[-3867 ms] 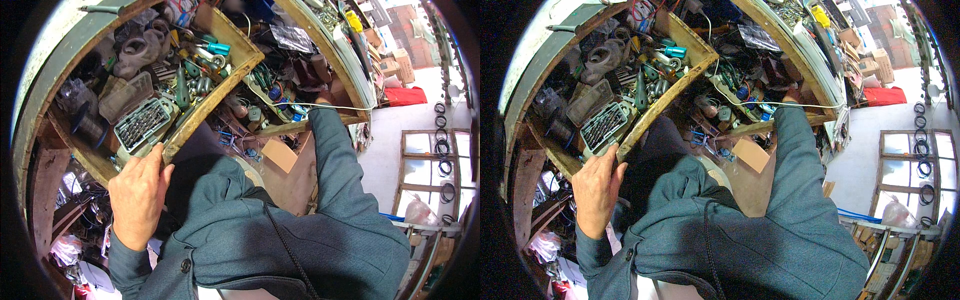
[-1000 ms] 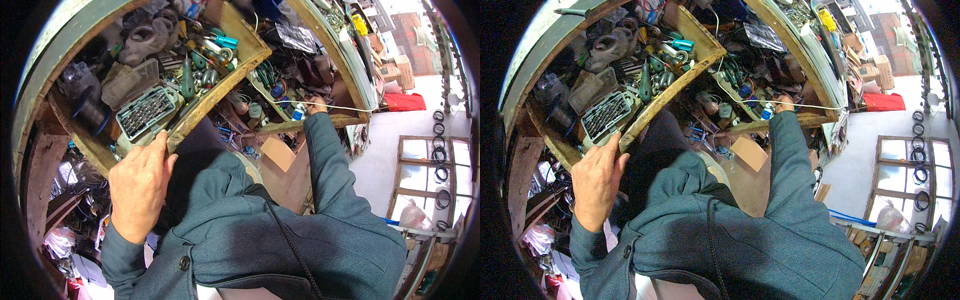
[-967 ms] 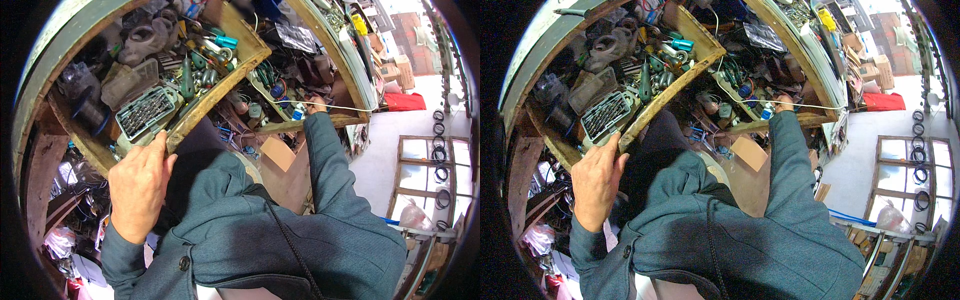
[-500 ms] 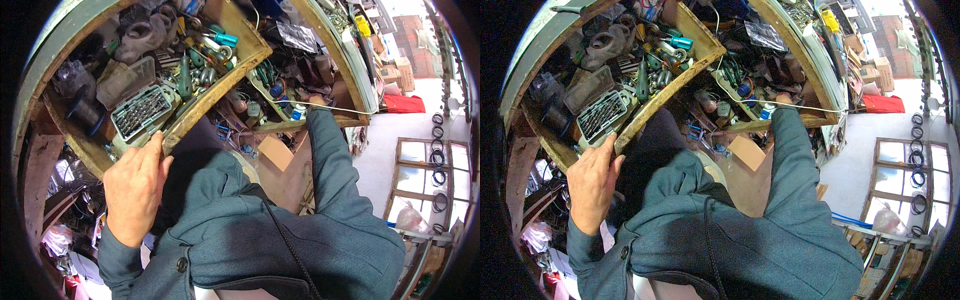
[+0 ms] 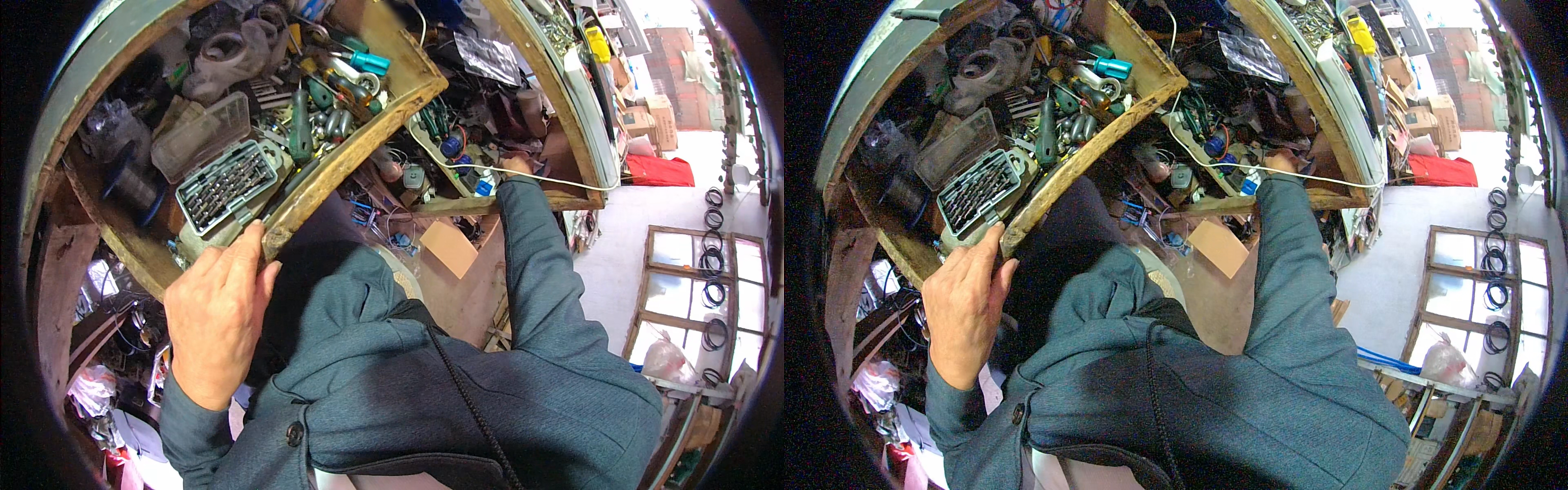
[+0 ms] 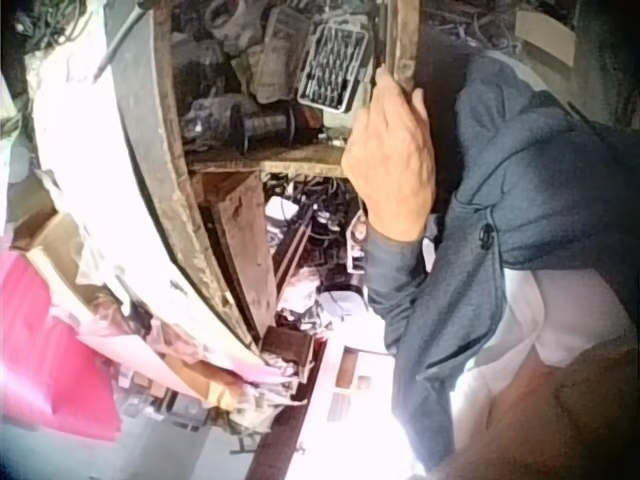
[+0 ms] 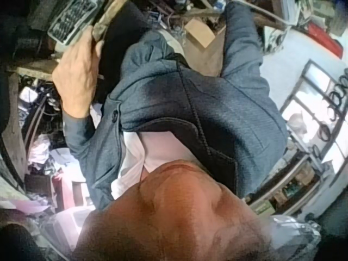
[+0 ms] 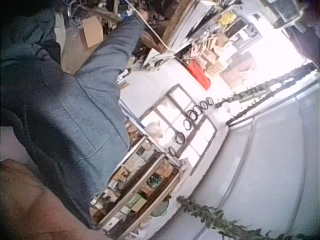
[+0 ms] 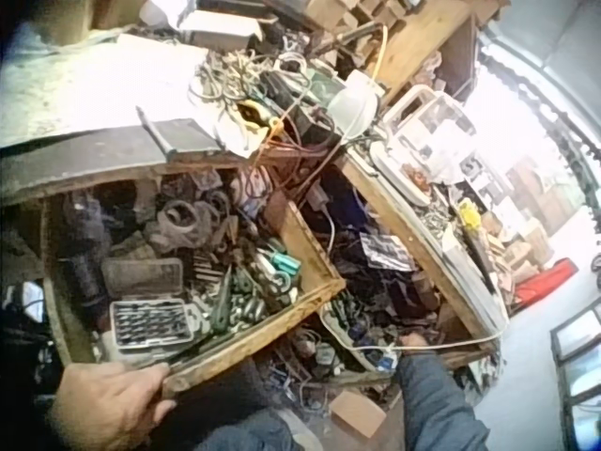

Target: The person picks up and inspects a small gray electronic device, turning it over to view different sides. Then the person picks up a wooden remote control, rotates it, and examines its buttons and back. The person places the remote back on the workbench.

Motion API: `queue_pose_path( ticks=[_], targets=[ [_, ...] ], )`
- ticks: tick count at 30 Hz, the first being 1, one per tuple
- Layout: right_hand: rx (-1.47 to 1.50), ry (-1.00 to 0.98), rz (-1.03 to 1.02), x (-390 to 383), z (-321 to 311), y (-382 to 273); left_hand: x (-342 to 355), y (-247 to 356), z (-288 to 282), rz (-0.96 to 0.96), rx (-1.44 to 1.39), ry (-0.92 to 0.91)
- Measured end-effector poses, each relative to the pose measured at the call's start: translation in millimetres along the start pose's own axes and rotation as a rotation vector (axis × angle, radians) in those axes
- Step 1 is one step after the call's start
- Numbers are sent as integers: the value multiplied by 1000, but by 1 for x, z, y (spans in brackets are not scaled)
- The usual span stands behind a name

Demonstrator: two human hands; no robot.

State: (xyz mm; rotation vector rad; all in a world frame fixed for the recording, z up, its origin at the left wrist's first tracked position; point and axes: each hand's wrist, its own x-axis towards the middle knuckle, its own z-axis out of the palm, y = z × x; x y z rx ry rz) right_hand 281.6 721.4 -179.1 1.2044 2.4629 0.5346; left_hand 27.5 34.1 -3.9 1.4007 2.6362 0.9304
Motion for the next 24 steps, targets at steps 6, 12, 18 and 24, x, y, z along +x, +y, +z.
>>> queue_pose_path(
  ticks=[6, 12, 18, 24],
  targets=[
    [947, -71, 376, 8, 11, 2, -2, -4, 2, 3, -14, 7],
    [2118, -99, 788, -23, -5, -35, 0, -1, 0, 3, 1, -6],
    [2310, 114, 1039, -11, 38, -40, -2, -2, 1, -4, -11, 4],
    [2196, 357, 1159, -20, 41, -62, -2, -2, 2, -7, -7, 1]
  ],
)
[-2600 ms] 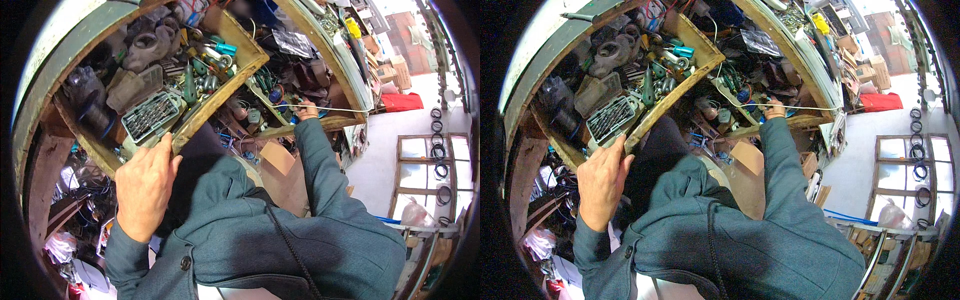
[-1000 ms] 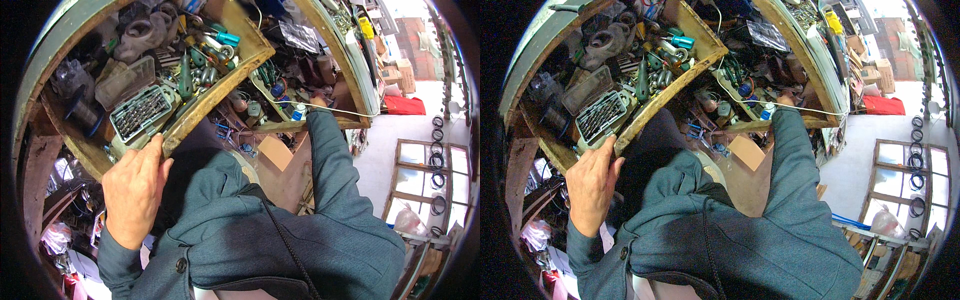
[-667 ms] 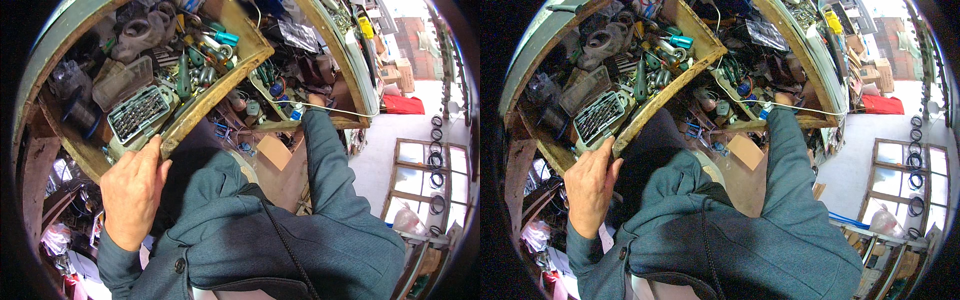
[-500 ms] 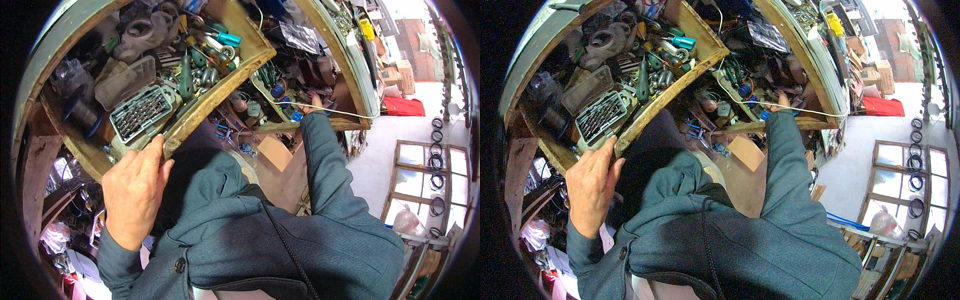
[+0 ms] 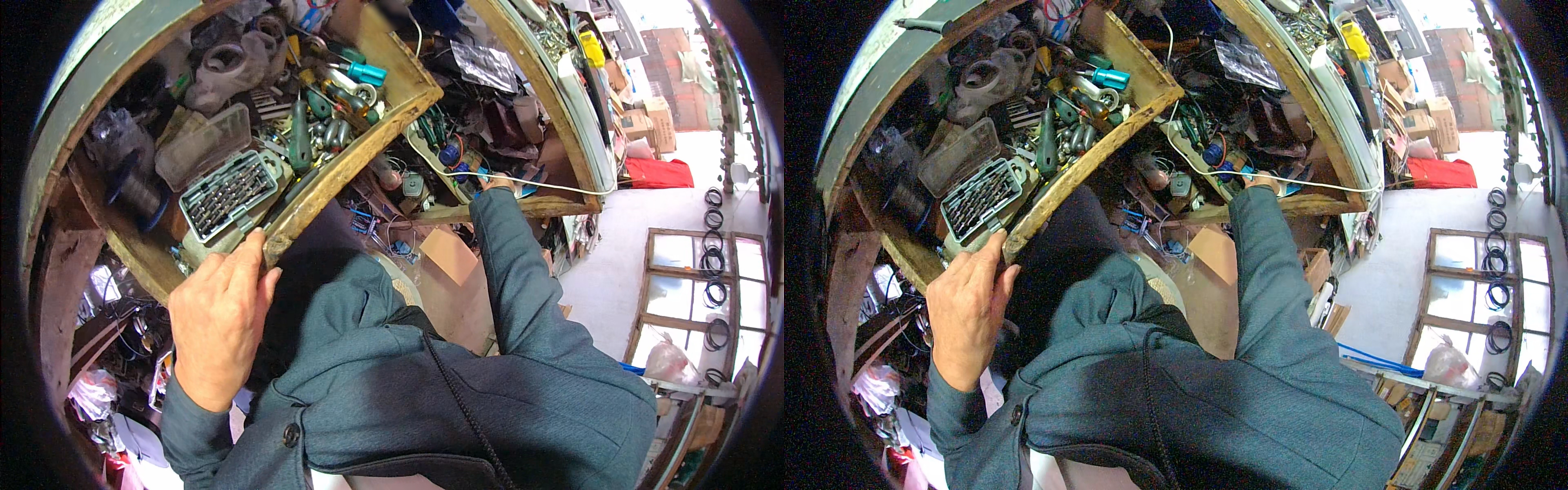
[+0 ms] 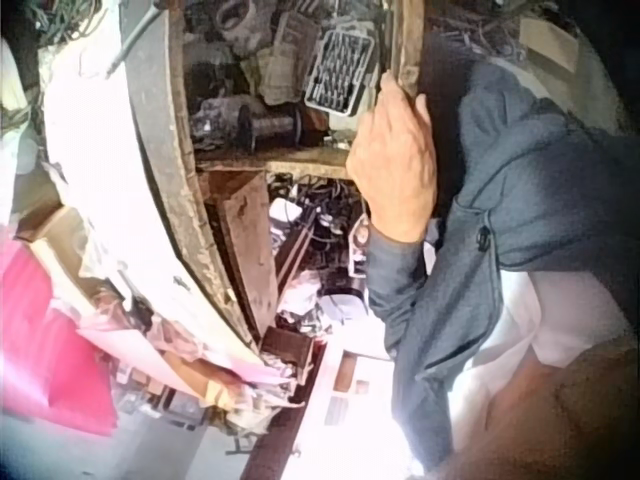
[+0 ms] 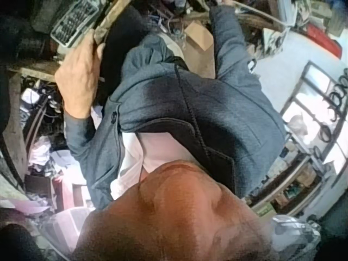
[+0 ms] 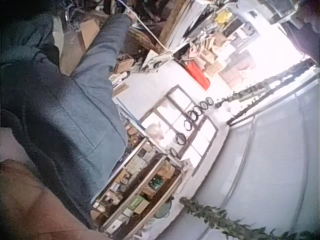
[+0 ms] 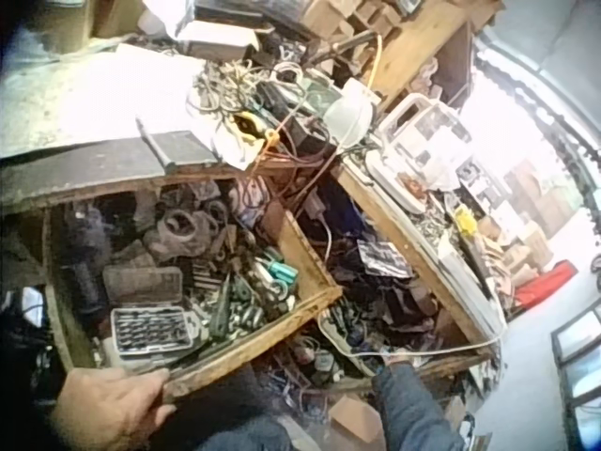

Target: The person picks up and inspects a small gray electronic device, turning it over to view different sides. Then the person picks up a wooden remote control, rotates it, and examines its buttons and back. The person places the remote back on the workbench.

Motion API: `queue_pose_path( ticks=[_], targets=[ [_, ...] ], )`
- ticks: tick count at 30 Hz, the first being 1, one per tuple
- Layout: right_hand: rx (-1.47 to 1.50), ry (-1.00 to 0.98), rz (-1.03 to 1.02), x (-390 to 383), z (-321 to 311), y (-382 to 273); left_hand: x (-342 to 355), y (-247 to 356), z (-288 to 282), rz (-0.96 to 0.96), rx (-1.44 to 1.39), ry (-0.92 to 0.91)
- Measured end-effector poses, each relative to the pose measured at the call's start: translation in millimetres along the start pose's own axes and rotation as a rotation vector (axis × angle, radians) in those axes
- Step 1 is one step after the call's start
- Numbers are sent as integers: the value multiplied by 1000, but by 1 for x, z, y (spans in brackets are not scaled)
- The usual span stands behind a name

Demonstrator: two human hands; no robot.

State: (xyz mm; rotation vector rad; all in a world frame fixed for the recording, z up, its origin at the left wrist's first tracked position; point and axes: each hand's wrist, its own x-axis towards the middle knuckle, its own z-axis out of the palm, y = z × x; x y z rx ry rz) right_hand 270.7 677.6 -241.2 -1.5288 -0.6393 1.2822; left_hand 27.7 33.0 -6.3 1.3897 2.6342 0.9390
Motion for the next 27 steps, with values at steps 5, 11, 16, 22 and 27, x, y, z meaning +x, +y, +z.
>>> queue_pose_path(
  ticks=[5, 11, 16, 22, 27],
  targets=[
    [-222, 194, -136, -49, 11, 1, 3, 3, -2, -9, 8, -31],
    [-975, 365, -511, -82, 19, 10, 1, 2, -3, -18, 15, -46],
    [-890, 384, -545, -83, 26, -1, 2, 1, -3, -5, 11, -49],
    [-2048, -215, -873, -99, 17, -48, 1, -1, -3, -17, -17, -31],
    [-1952, -137, -1087, -140, 9, -52, 2, 0, -2, 5, 0, -11]
  ],
)
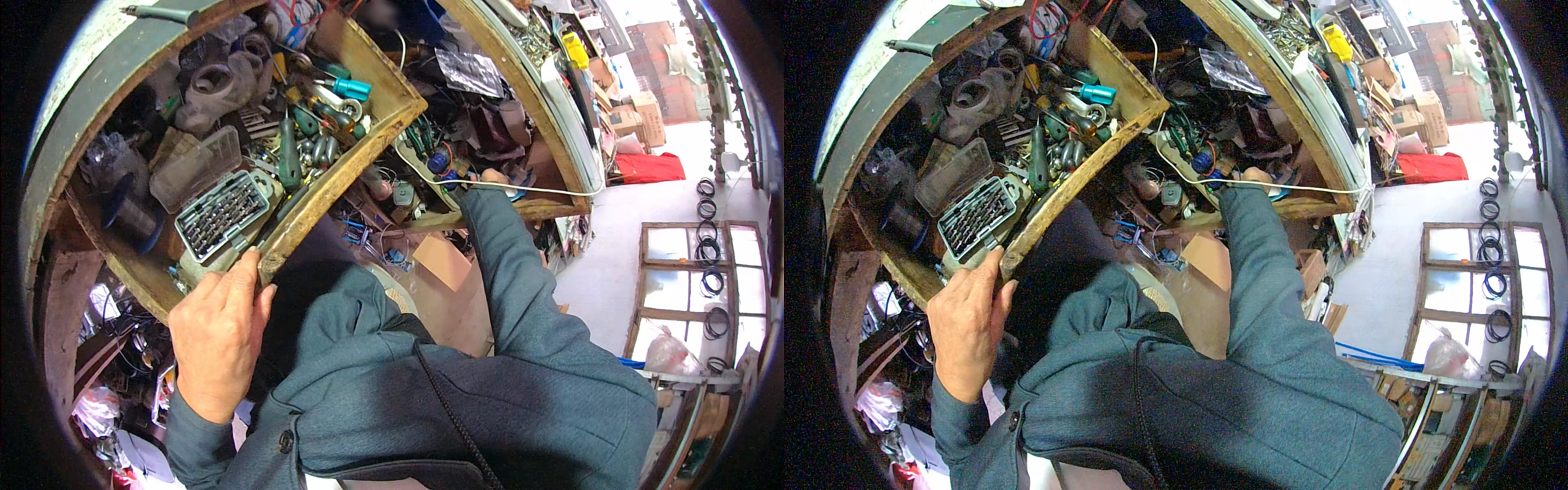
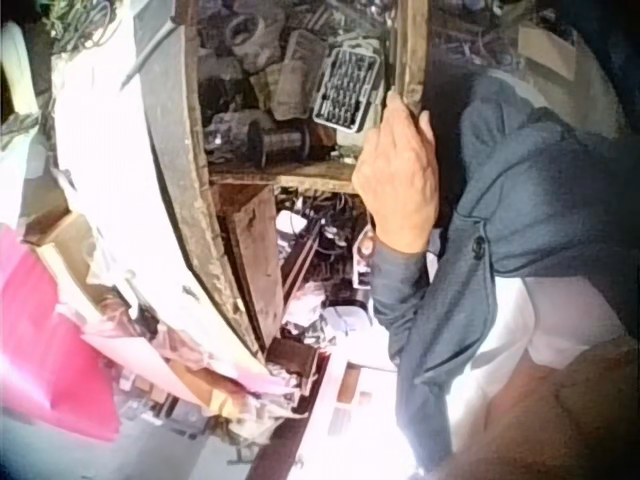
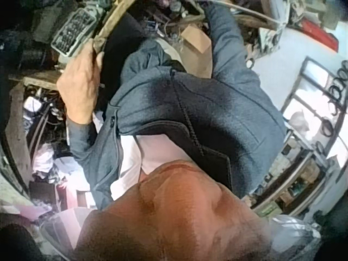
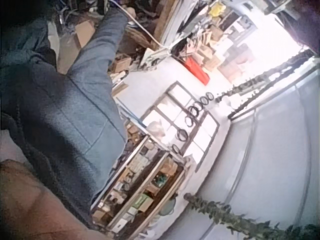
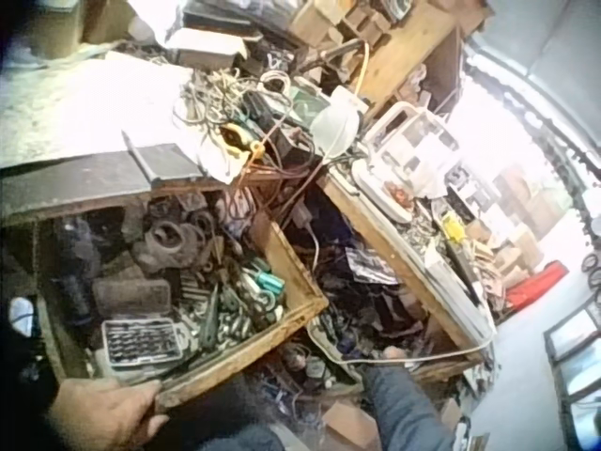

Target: The person picks up and inspects a small gray electronic device, turning it over to view different sides. Then the person picks up a wooden remote control, rotates it, and examines its buttons and back. The person places the remote back on the workbench.

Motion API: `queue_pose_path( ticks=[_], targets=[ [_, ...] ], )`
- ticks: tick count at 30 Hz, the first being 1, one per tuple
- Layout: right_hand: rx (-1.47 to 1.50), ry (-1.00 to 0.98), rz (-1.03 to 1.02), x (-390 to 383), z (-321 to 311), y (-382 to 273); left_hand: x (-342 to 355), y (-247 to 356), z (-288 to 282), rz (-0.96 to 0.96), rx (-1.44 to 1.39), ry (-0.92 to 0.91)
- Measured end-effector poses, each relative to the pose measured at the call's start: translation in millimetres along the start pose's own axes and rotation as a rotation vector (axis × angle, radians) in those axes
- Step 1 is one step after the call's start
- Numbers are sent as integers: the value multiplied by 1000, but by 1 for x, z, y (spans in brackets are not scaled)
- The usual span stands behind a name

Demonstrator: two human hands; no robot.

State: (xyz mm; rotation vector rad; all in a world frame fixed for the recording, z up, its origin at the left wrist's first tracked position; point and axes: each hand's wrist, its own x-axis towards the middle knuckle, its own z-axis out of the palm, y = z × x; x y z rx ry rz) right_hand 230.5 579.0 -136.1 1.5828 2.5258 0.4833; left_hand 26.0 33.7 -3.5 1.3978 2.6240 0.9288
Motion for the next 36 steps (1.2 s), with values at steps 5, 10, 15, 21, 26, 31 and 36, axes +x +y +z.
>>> queue_pose_path(
  ticks=[5, 10, 15, 21, 26, 31, 36],
  targets=[
    [-49, 215, -64, 20, 45, 39, 1, 1, -3, 1, -1, -4],
    [-155, 140, -118, 8, 28, 21, -1, -1, 0, -21, 14, -11],
    [-189, -76, -1, 22, 28, 33, -1, -3, 0, -22, -24, -15],
    [785, -142, 317, 55, 101, 59, -2, 2, -3, -15, -17, 2],
    [1995, 43, 945, 78, 162, 57, 1, 1, -2, -7, -15, 6],
    [1737, 70, 649, 91, 156, 108, 2, -13, 5, 34, -69, 19],
    [1879, 183, 948, 28, 40, -6, -2, 2, -1, -19, 8, 12]
  ],
)
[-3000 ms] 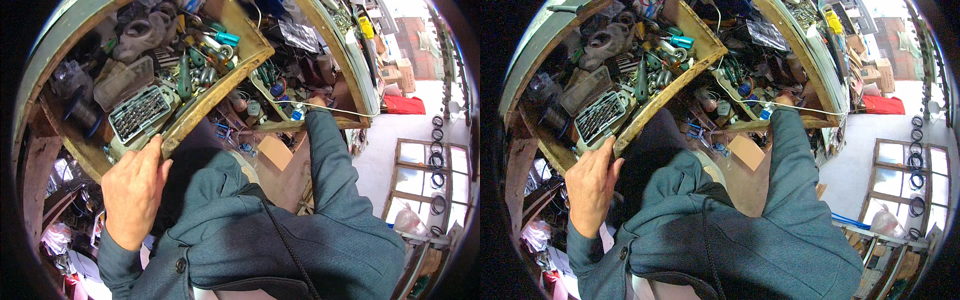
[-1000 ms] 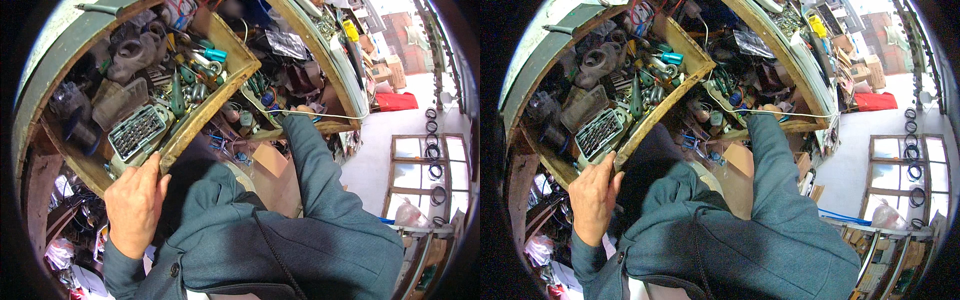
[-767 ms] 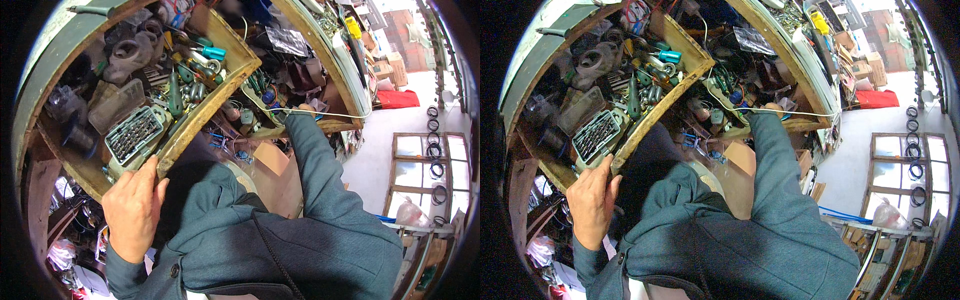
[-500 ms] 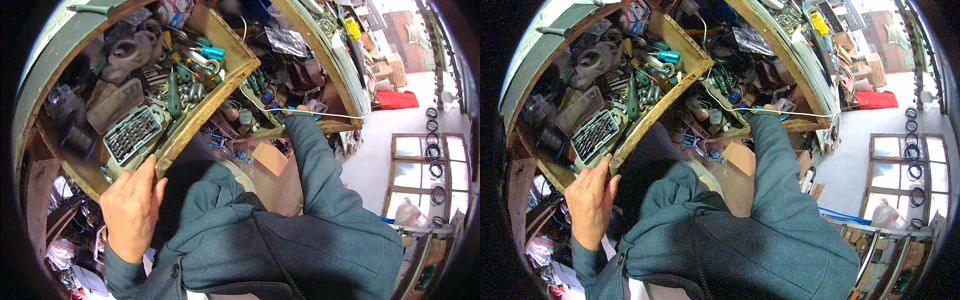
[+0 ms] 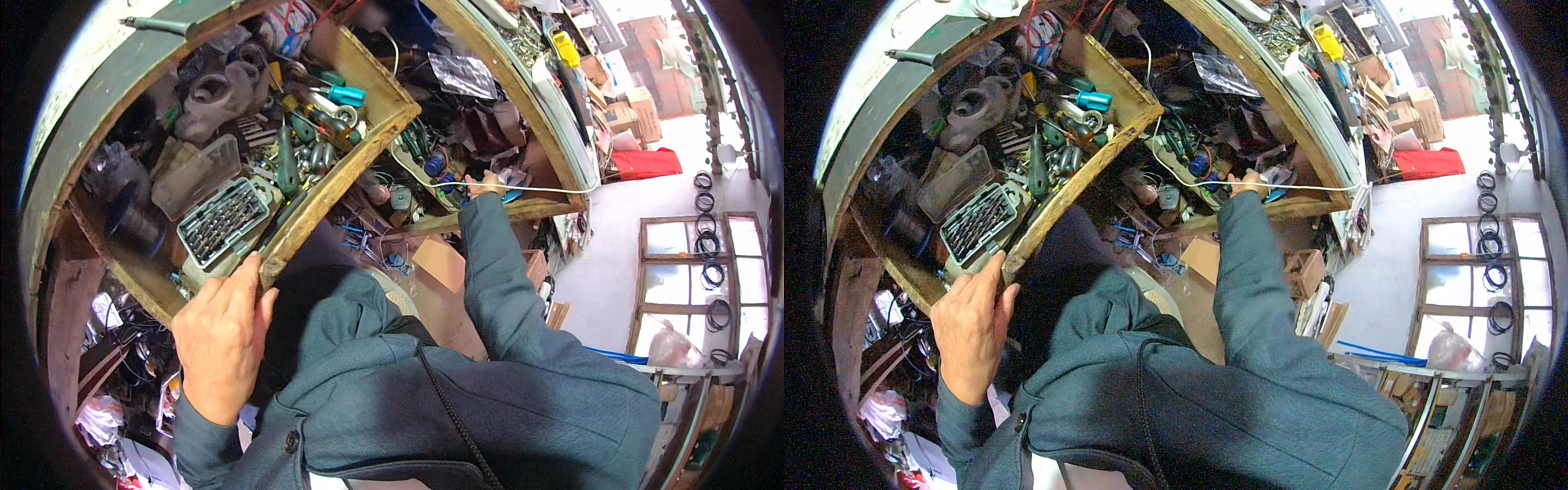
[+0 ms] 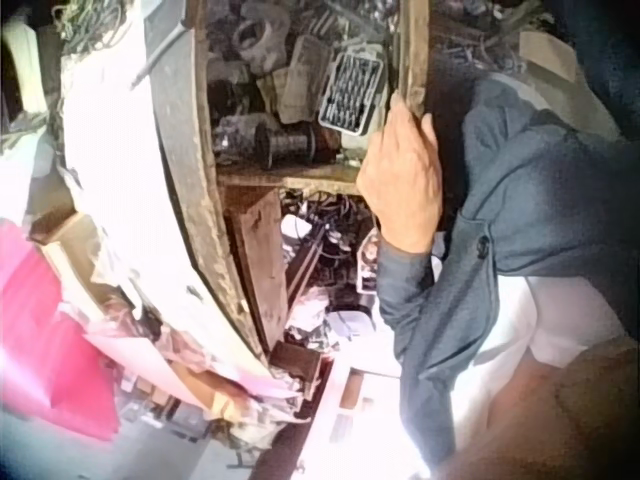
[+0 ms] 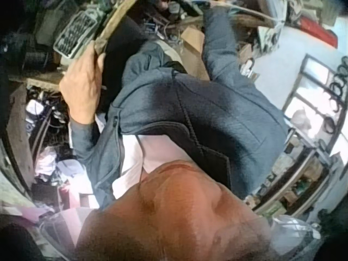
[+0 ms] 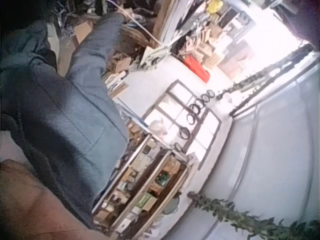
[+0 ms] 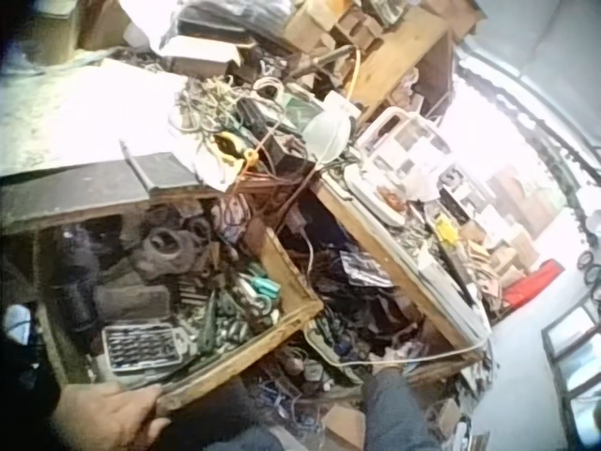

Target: The person picks up and inspects a small gray electronic device, turning it over to view different sides. Then the person picks up a wooden remote control, rotates it, and examines its buttons and back. The person places the remote back on the workbench.

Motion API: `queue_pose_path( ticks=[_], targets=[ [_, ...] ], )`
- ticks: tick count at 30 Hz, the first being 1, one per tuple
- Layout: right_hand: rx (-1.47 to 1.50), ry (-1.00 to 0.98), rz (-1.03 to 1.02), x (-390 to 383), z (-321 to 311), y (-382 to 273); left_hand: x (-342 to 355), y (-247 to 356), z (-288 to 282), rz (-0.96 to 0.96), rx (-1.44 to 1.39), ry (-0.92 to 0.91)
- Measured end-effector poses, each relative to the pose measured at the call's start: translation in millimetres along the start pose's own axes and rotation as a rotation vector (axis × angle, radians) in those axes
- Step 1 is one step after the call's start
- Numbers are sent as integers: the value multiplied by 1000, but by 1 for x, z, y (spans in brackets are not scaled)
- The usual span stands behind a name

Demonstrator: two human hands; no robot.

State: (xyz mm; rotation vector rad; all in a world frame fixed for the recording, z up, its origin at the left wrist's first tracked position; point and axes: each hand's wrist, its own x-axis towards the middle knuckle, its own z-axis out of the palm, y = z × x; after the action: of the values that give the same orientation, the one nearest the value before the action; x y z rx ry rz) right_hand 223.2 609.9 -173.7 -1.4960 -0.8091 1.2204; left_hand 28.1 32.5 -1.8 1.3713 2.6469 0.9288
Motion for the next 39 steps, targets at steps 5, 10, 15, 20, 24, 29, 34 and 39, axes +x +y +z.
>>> queue_pose_path(
  ticks=[5, 10, 15, 20, 24, 29, 34, 39],
  targets=[
    [-16, -258, 40, -60, -23, 20, 1, -1, 0, -5, 0, -22],
    [-310, -348, -562, -76, -3, 27, 1, -3, 2, 9, -5, -16],
    [-1136, -314, -1066, -42, 18, -30, 2, -1, 0, -16, -5, -19],
    [-1752, -569, -1119, 25, 16, -31, 1, 1, 4, -17, 36, 10],
    [-1701, -355, -1235, 84, -15, -4, 3, 4, 0, -45, 57, -26],
    [-1584, 84, -944, 156, -15, 1, 7, -2, -1, -39, 13, -67],
    [-1544, -284, -852, 193, -6, -25, 11, 0, -4, -62, -3, -105],
    [-1363, -529, -778, 236, -18, -23, 14, 2, -9, -106, -8, -194]
  ],
)
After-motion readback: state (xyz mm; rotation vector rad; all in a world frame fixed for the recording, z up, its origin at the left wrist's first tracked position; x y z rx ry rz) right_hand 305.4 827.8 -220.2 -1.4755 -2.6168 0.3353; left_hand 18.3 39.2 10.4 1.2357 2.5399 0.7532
